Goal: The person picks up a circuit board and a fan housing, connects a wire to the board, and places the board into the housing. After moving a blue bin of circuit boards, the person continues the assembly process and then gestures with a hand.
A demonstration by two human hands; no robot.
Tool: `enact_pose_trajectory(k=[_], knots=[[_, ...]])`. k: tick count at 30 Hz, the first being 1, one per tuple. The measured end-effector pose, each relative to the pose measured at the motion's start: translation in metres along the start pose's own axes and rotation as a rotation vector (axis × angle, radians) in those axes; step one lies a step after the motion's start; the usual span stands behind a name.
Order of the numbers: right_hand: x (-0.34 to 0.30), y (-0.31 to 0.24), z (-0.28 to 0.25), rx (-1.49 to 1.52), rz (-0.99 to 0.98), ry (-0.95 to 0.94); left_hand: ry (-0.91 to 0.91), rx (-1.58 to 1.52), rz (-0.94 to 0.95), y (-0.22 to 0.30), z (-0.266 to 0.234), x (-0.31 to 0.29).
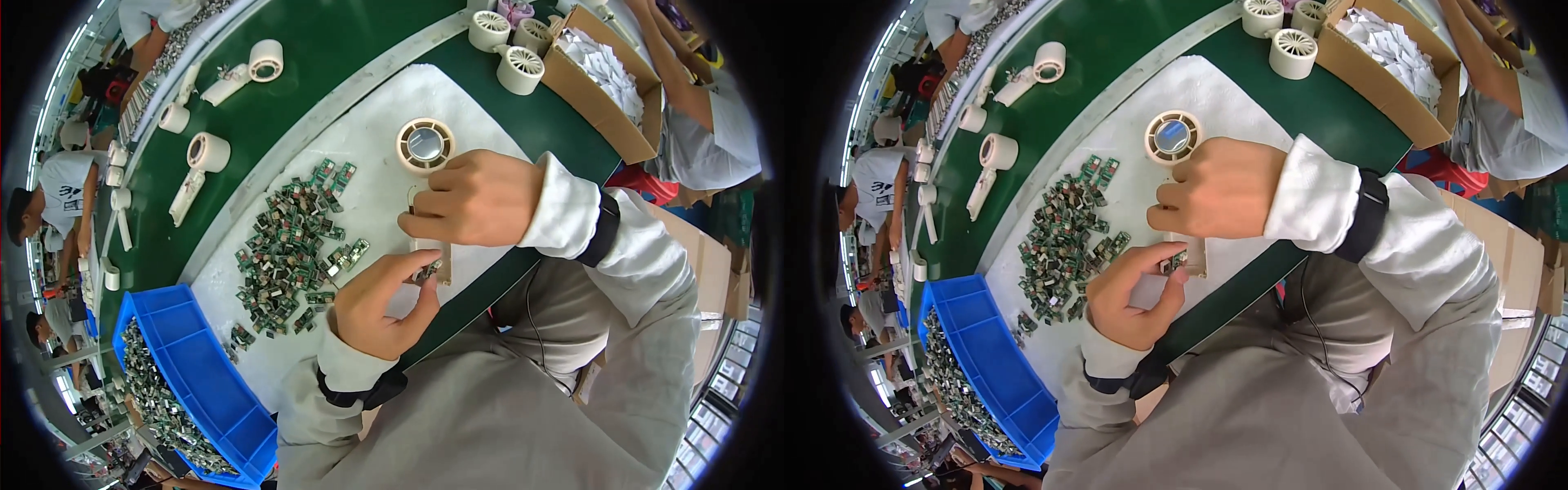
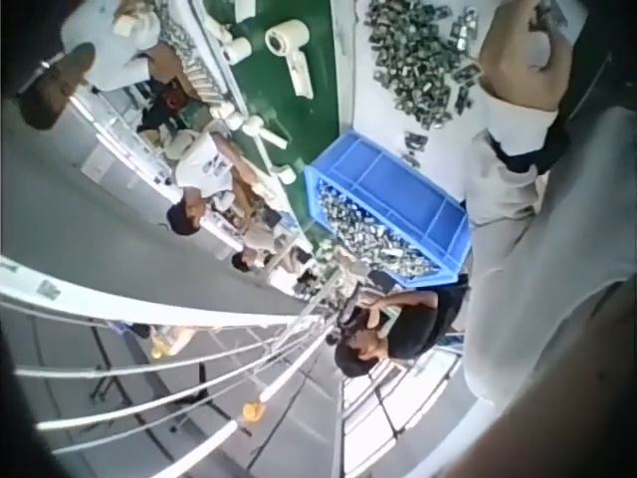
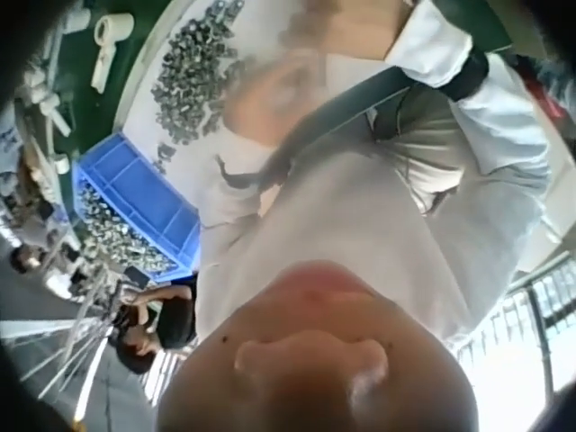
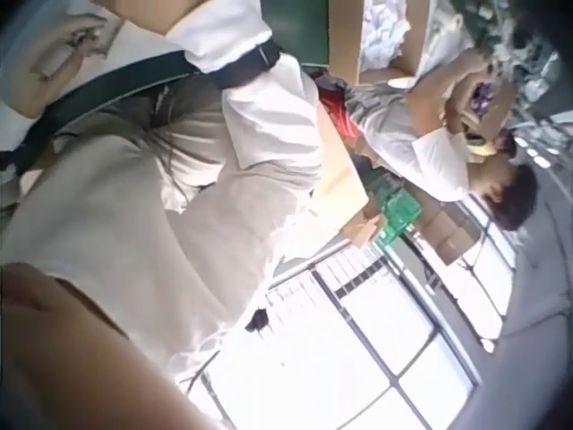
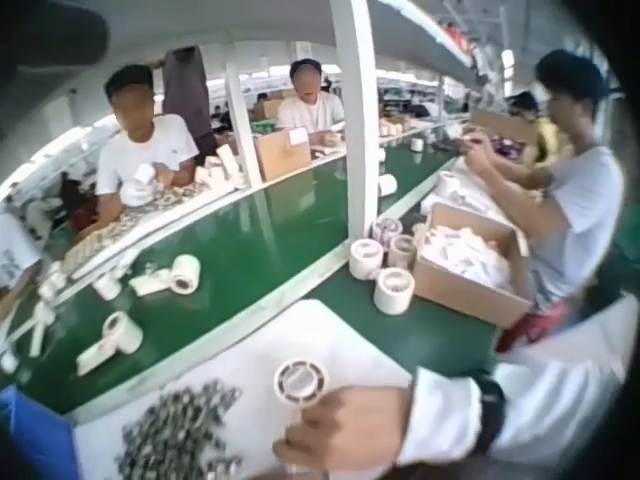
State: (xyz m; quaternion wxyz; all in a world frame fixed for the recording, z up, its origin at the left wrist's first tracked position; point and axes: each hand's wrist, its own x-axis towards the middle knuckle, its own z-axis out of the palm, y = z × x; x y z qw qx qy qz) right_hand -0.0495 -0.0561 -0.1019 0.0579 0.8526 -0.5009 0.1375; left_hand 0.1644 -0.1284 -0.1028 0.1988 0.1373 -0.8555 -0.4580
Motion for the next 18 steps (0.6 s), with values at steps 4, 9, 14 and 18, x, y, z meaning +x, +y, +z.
enact_pose_trajectory(k=[4,9,14,18], knots=[[0.001,-0.008,0.000,0.070,0.022,-0.052,-0.028,-0.127,-0.051,-0.002,-0.001,-0.001],[0.003,-0.008,-0.014,0.176,0.129,-0.174,-0.042,-0.156,0.004,-0.005,0.000,-0.001],[0.007,-0.008,0.000,0.180,0.073,-0.022,-0.036,-0.145,-0.026,-0.003,-0.002,0.000],[0.000,-0.007,0.003,0.087,-0.013,0.146,-0.032,-0.146,-0.036,-0.002,0.001,-0.001]])
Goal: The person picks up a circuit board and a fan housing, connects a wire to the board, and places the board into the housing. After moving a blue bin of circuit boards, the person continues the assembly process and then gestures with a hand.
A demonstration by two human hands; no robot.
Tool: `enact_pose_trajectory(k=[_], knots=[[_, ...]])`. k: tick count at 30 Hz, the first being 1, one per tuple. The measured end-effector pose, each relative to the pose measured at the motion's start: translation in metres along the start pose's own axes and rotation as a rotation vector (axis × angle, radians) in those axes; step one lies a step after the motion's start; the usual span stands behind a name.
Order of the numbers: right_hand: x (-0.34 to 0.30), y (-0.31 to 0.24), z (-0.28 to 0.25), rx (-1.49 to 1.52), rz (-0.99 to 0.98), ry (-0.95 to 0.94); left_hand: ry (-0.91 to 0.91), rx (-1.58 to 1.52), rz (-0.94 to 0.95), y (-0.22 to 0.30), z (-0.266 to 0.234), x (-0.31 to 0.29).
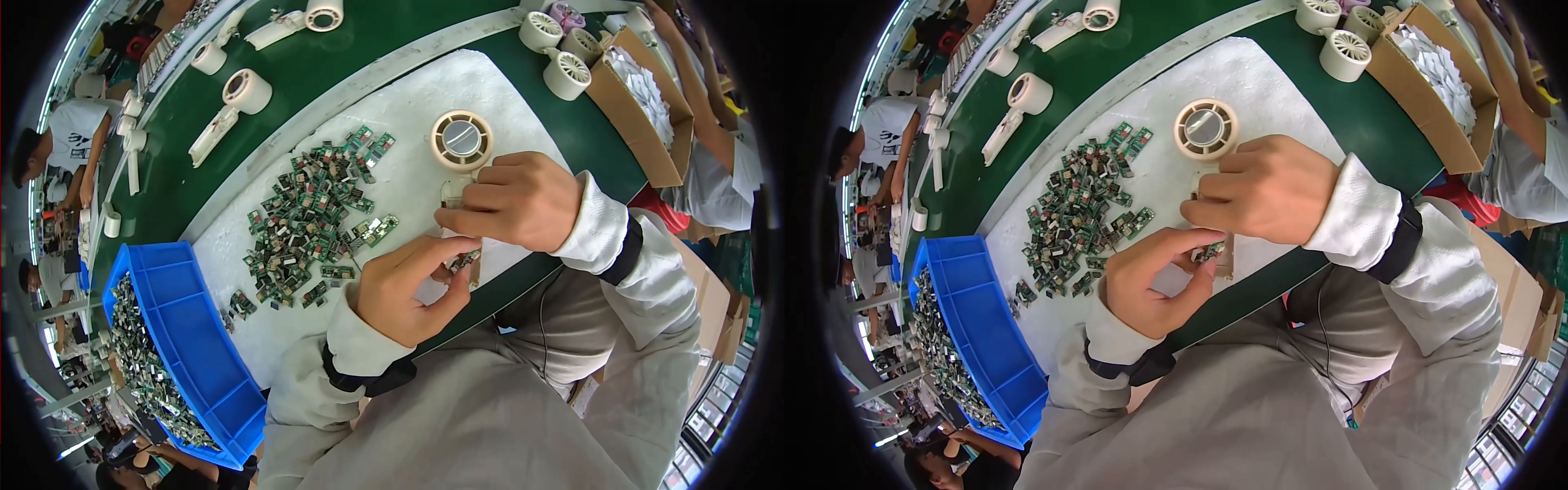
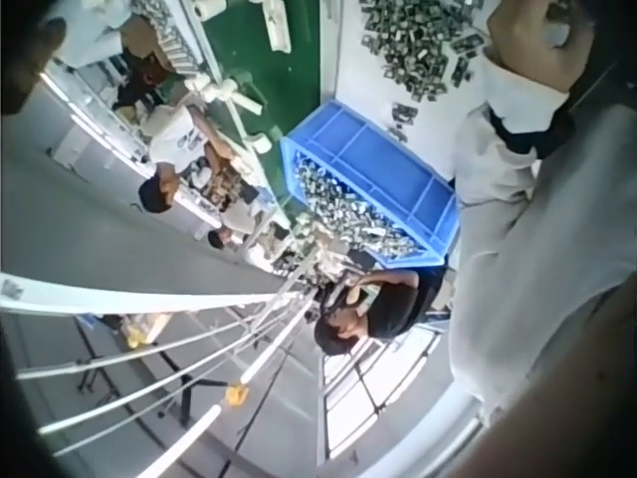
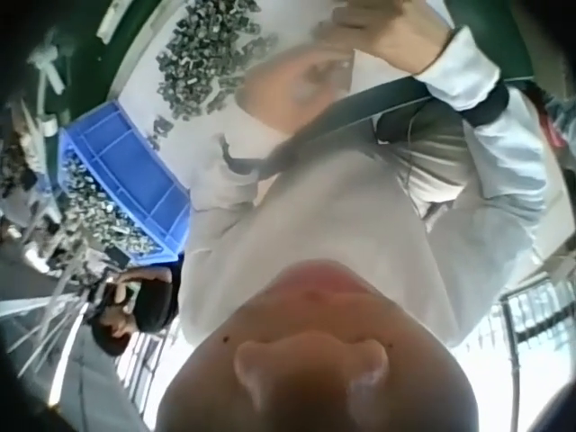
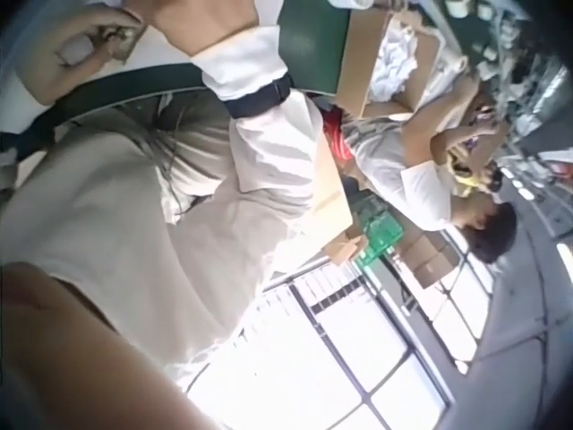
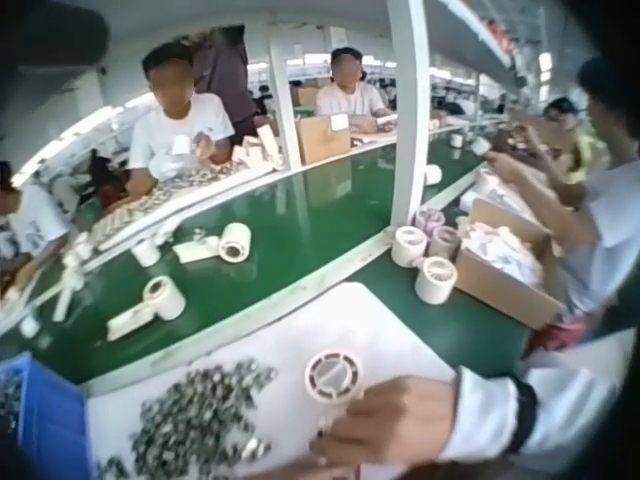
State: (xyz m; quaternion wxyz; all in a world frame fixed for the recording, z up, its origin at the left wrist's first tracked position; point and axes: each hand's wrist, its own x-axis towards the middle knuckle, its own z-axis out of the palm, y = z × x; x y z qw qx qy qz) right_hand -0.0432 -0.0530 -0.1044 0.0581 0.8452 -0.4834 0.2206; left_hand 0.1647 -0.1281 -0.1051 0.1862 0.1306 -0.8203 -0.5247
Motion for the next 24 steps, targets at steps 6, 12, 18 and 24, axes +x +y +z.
enact_pose_trajectory(k=[6,12,18,24], knots=[[0.005,-0.009,0.005,0.054,0.266,0.002,-0.013,0.025,0.116,-0.006,-0.001,0.001],[0.011,-0.016,0.007,0.127,0.446,-0.048,-0.021,0.035,0.001,-0.001,-0.006,0.000],[0.009,-0.021,0.008,0.128,0.483,-0.026,0.301,0.033,-0.073,-0.015,0.000,-0.001],[0.007,-0.019,0.003,0.420,0.482,0.079,0.422,-0.342,-0.222,-0.013,-0.001,0.001]])
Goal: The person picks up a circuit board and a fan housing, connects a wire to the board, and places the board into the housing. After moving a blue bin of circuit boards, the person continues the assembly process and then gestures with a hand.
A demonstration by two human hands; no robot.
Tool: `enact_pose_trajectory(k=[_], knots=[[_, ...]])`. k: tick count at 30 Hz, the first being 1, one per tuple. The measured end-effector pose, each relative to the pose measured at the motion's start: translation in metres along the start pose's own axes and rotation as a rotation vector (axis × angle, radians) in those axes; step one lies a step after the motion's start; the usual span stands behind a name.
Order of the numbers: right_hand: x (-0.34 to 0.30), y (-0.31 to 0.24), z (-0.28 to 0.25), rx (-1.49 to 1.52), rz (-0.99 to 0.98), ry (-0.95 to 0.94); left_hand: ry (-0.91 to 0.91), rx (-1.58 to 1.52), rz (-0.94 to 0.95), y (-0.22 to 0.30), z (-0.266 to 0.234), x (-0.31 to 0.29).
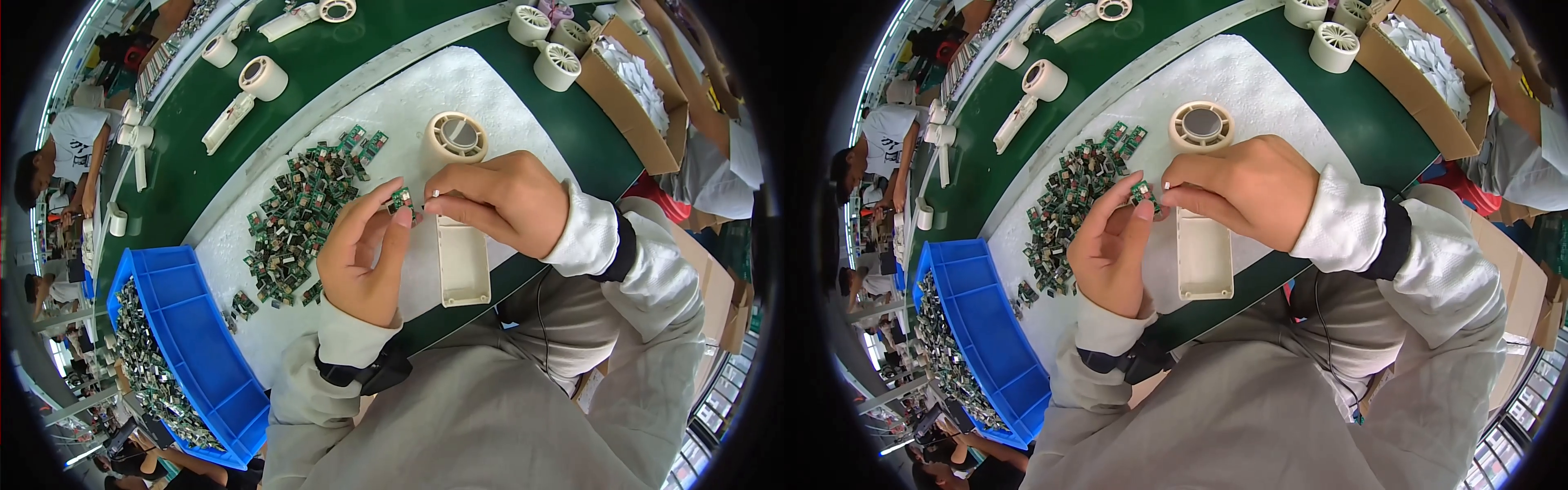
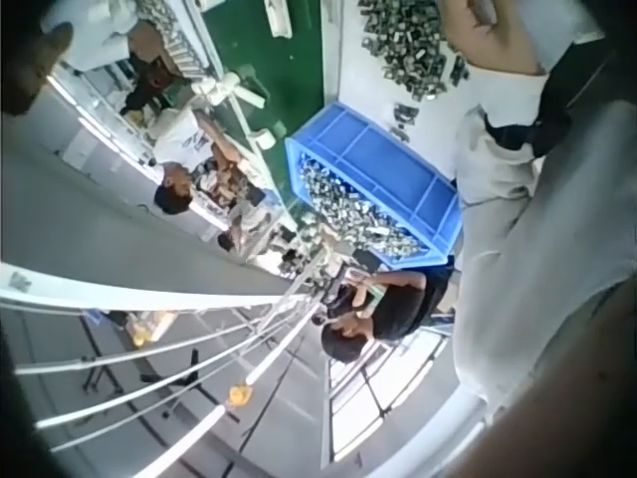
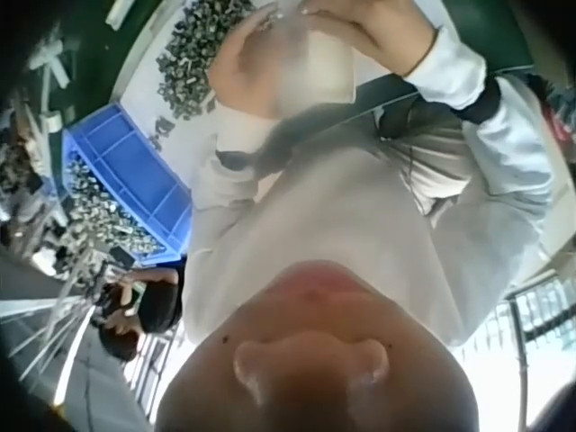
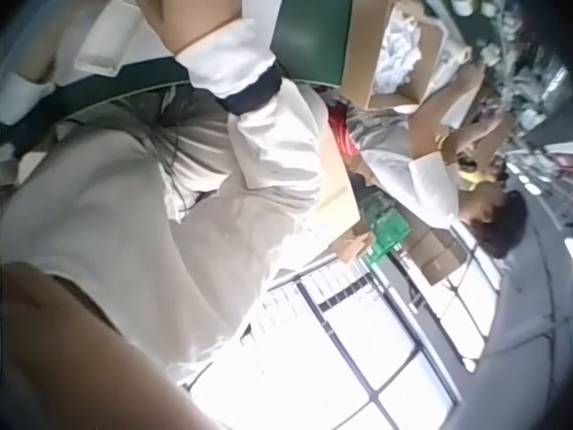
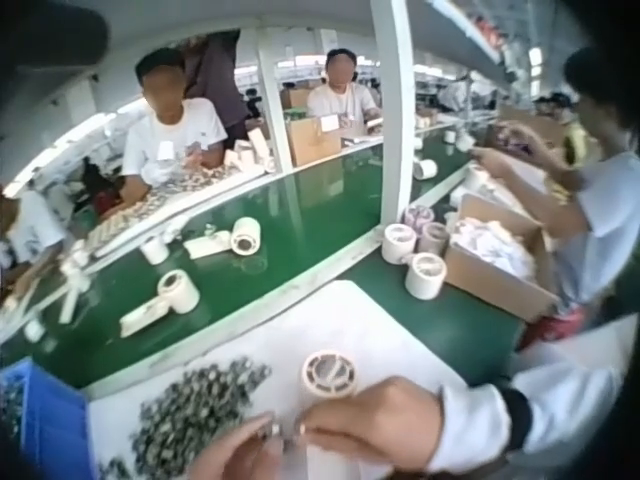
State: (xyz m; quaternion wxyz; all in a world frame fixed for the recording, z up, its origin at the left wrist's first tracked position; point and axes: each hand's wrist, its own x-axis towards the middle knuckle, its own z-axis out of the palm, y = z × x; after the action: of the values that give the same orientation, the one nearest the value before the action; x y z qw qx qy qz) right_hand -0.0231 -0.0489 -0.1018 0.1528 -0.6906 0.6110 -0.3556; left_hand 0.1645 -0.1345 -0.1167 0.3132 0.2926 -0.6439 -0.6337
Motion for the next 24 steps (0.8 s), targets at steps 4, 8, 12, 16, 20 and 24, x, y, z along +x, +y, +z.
enact_pose_trajectory(k=[4,8,12,16,20,24], knots=[[0.001,-0.002,-0.003,0.155,-0.020,0.011,-0.065,-0.016,0.056,-0.001,-0.001,0.000],[0.001,-0.001,-0.005,0.200,-0.027,-0.019,-0.116,0.100,0.163,0.003,-0.005,0.002],[0.002,-0.001,-0.007,0.218,-0.025,-0.050,-0.134,0.166,0.267,0.000,-0.007,0.004],[0.001,-0.003,-0.012,0.233,-0.004,-0.088,-0.150,0.186,0.305,-0.001,-0.009,0.003],[0.001,-0.001,-0.013,0.249,-0.048,-0.068,-0.205,0.076,0.246,-0.003,-0.011,0.003],[0.002,-0.007,-0.018,0.237,-0.004,-0.092,-0.233,-0.103,0.198,-0.005,-0.009,0.002]])
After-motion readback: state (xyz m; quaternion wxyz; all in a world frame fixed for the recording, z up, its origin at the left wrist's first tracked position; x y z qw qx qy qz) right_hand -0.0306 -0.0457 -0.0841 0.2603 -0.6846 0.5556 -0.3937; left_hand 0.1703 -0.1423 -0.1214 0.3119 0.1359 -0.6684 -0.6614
